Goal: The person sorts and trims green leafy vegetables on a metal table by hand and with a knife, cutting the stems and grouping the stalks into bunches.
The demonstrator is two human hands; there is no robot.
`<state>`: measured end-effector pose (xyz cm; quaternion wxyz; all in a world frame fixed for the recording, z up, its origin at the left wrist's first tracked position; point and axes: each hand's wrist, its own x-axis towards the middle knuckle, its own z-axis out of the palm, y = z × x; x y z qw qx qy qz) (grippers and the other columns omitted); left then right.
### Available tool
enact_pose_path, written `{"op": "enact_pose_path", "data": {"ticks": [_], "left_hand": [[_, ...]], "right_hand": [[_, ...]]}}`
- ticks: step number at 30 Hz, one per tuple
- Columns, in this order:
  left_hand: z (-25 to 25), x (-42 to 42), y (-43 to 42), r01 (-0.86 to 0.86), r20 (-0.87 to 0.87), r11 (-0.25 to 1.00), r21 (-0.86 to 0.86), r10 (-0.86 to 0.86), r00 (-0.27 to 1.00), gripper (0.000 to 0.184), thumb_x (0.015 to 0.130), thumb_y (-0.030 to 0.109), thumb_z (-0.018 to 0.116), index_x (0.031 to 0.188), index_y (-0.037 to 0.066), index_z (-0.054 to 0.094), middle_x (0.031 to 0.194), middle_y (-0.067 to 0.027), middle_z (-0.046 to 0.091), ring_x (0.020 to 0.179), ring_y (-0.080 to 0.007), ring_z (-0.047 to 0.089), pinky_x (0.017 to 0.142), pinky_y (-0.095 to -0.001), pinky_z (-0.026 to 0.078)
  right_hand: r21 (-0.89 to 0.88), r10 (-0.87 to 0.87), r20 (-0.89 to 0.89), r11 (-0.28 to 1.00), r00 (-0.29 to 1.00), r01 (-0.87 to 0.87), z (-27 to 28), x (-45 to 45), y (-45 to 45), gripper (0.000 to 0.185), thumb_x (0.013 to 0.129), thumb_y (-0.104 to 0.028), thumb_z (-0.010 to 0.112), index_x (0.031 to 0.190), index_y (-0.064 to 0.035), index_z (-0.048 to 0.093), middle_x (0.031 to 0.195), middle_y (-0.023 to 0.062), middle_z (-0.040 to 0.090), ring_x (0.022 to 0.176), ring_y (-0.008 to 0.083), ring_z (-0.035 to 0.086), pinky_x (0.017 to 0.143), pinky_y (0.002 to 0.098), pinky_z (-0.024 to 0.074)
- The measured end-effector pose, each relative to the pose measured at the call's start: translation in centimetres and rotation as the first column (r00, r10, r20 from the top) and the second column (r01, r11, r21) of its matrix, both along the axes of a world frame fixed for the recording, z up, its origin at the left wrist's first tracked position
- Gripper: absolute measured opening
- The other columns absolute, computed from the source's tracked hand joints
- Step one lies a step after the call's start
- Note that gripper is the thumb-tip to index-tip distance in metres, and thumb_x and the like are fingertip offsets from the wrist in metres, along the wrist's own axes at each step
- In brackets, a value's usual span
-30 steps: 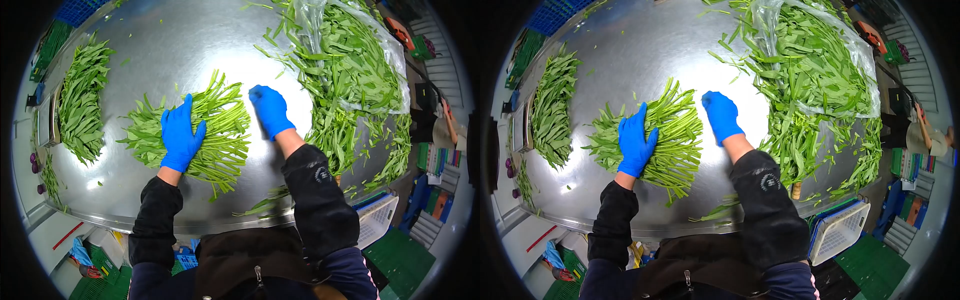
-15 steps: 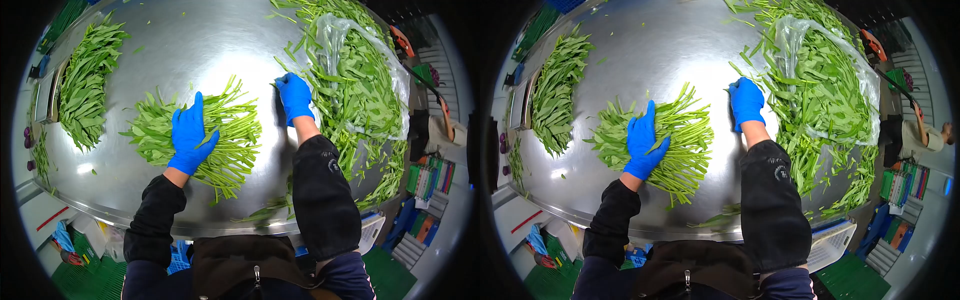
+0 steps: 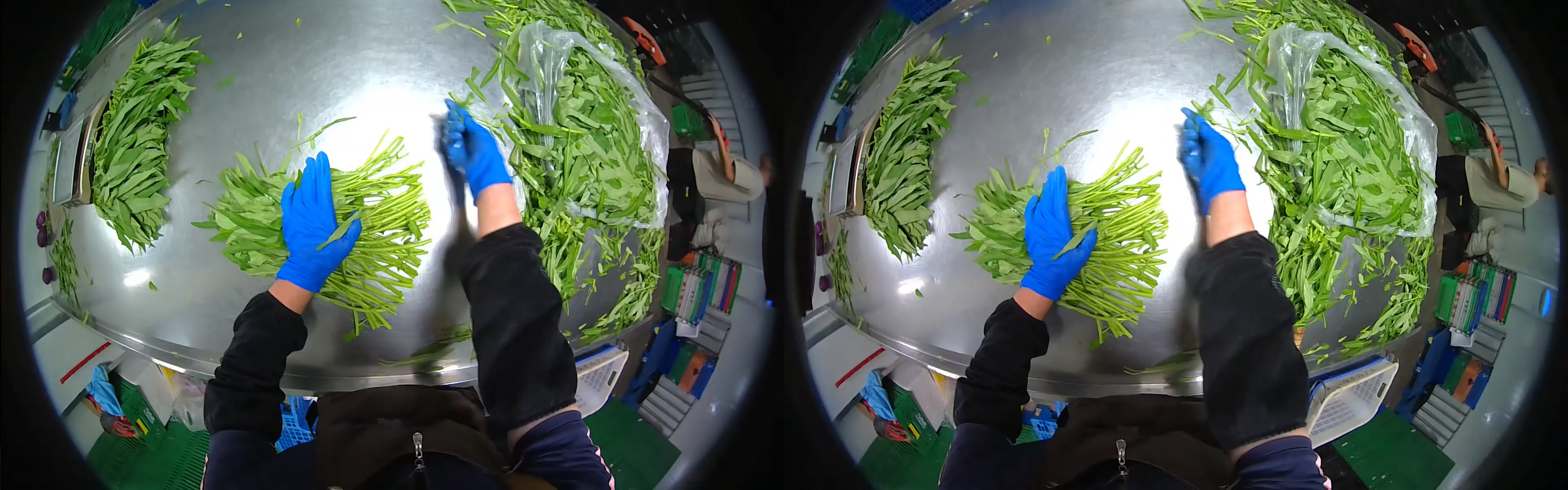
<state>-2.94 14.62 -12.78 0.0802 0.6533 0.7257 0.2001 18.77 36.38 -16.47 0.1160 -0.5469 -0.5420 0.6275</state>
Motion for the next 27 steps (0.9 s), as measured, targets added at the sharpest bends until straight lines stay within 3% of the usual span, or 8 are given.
{"op": "enact_pose_path", "data": {"ticks": [2, 4, 6, 12, 16, 19, 24, 27], "left_hand": [[0.2, -0.2, 0.1, 0.0, -0.016, 1.0, -0.022, 0.0, 1.0, 0.097, 0.075, 0.039, 0.066, 0.151, -0.002, 0.019, 0.153, -0.0197, 0.028, 0.14, -0.0325, 0.03, 0.112, -0.0491, 0.02], [0.2, 0.0, 0.0, -0.014, -0.009, 1.0, -0.02, 0.014, 1.0, 0.095, 0.074, 0.033, 0.069, 0.15, 0.0, 0.023, 0.153, -0.0181, 0.031, 0.137, -0.032, 0.035, 0.112, -0.0471, 0.021], [0.2, 0.0, 0.1, -0.006, -0.004, 1.0, 0.014, 0.006, 1.0, 0.093, 0.075, 0.032, 0.068, 0.15, 0.0, 0.023, 0.153, -0.0184, 0.032, 0.135, -0.0323, 0.037, 0.112, -0.0474, 0.022], [-1.1, -0.5, -0.2, 0.035, 0.067, 0.982, 0.184, -0.048, 0.997, 0.077, 0.082, 0.023, 0.06, 0.147, -0.002, 0.028, 0.149, -0.0213, 0.037, 0.126, -0.0343, 0.048, 0.108, -0.0492, 0.028], [-0.5, -0.3, -0.2, 0.056, 0.016, 0.991, 0.121, -0.059, 0.998, 0.079, 0.081, 0.025, 0.057, 0.149, 0.0, 0.025, 0.145, -0.0199, 0.04, 0.13, -0.0344, 0.044, 0.109, -0.052, 0.026], [-0.6, -0.1, -0.1, 0.037, -0.024, 0.996, 0.079, -0.035, 0.999, 0.077, 0.08, 0.021, 0.057, 0.149, 0.003, 0.028, 0.138, -0.0184, 0.048, 0.126, -0.0337, 0.046, 0.109, -0.0524, 0.026], [-0.7, 0.1, -0.3, 0.02, -0.051, 0.999, 0.046, -0.018, 0.999, 0.073, 0.079, 0.017, 0.056, 0.148, 0.008, 0.033, 0.131, -0.0157, 0.053, 0.123, -0.0307, 0.049, 0.111, -0.0509, 0.025], [-1.1, 0.1, -0.4, 0.016, -0.092, 0.999, 0.042, -0.012, 0.996, 0.07, 0.079, 0.017, 0.057, 0.145, 0.008, 0.038, 0.128, -0.016, 0.055, 0.12, -0.0308, 0.051, 0.11, -0.0507, 0.026]], "right_hand": [[0.046, -0.04, 0.071, 0.998, 0.997, 0.037, -0.3, 2.8, 0.7, 0.041, 0.085, -0.019, 0.067, 0.122, -0.001, 0.06, 0.095, 0.0115, 0.068, 0.077, 0.0177, 0.065, 0.062, 0.0297, 0.052], [0.624, -0.255, 0.709, 0.66, 0.657, -0.418, 5.0, 1.9, -3.6, 0.067, 0.079, -0.014, 0.074, 0.141, -0.0149, 0.046, 0.138, 0.0181, 0.052, 0.088, 0.0185, 0.065, 0.078, 0.0293, 0.0519], [0.608, -0.017, 0.277, 0.778, 0.961, -0.162, 9.0, 0.9, -6.5, 0.072, 0.076, -0.015, 0.075, 0.142, -0.0237, 0.046, 0.151, 0.0145, 0.037, 0.095, 0.023, 0.066, 0.082, 0.0325, 0.0527], [0.71, 0.542, 0.146, 0.525, 0.828, -0.469, 2.4, -5.9, -12.7, 0.042, 0.086, -0.016, 0.068, 0.127, -0.0209, 0.062, 0.134, 0.0078, 0.057, 0.108, 0.0238, 0.064, 0.088, 0.0328, 0.0519], [-0.065, -0.157, -0.629, 0.987, 0.762, 0.15, 3.1, -2.2, -10.5, 0.027, 0.094, -0.02, 0.056, 0.11, -0.0003, 0.065, 0.076, 0.0043, 0.065, 0.059, 0.0077, 0.057, 0.055, 0.0198, 0.0458], [-0.073, -0.434, -0.331, 0.897, 0.838, 0.436, 3.8, 3.8, -8.9, 0.027, 0.097, -0.018, 0.054, 0.113, 0.0017, 0.062, 0.076, 0.0063, 0.064, 0.061, 0.0111, 0.059, 0.064, 0.0232, 0.053], [0.588, -0.015, 0.273, 0.794, 0.962, -0.155, 6.1, 0.8, -17.1, 0.045, 0.088, -0.018, 0.069, 0.13, -0.0175, 0.056, 0.1, 0.01, 0.068, 0.082, 0.0155, 0.065, 0.076, 0.0289, 0.0518], [0.491, -0.018, 0.066, 0.871, 0.998, -0.017, 2.7, 1.0, -17.5, 0.027, 0.09, -0.02, 0.066, 0.115, -0.0117, 0.064, 0.098, 0.01, 0.07, 0.087, 0.017, 0.065, 0.08, 0.0307, 0.0511]]}}
